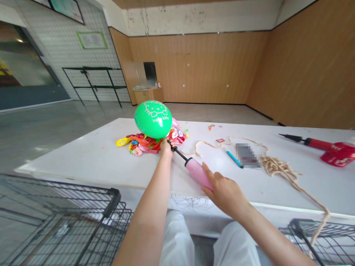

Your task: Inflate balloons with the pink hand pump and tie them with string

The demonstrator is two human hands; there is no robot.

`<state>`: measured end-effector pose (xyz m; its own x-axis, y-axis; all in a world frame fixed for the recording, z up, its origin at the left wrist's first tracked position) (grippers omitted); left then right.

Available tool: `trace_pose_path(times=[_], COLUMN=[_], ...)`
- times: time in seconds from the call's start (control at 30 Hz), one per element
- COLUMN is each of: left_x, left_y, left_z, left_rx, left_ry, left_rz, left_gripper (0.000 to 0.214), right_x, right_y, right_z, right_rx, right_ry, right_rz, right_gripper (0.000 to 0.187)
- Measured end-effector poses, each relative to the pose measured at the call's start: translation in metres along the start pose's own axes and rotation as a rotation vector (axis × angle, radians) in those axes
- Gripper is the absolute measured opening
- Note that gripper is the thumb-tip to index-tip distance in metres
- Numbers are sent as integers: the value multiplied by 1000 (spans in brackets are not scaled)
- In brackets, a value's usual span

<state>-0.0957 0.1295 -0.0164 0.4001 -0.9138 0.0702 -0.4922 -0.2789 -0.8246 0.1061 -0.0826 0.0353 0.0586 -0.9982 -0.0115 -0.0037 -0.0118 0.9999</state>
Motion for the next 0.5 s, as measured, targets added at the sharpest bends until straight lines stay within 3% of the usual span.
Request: trace_pose_path(times=[0.13, 0.27, 0.4, 0.5], left_x=[-2, 5, 8, 5], left_y=[2, -2, -2, 2], left_z=[-3, 0, -2, -6], left_rx=[3, 22, -14, -62], left_ry=[-29, -32, -67, -97], left_rz=[-11, 43, 77, 57], left_gripper=[18, 18, 19, 17], right_x=[-4, -33, -60, -63], right_y=[8, 17, 12, 6], right_z=[2, 30, 55, 62], right_rx=[3, -45, -123, -157], right_ry=[-38, -43, -67, -55], right_rz=[-9, -37, -24, -3], right_gripper=[63, 62, 65, 68])
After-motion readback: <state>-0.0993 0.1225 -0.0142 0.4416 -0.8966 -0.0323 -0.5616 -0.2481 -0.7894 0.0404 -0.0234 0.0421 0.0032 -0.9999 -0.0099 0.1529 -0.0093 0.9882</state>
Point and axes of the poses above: each hand's wrist, its own x-axis away from the middle knuckle, its own y-axis out of the back of the hand, z = x × y, the point moved 10 cm from there along -x, towards the middle knuckle, and after that the axes turned 13 degrees about -y, right-handed, at the moved point
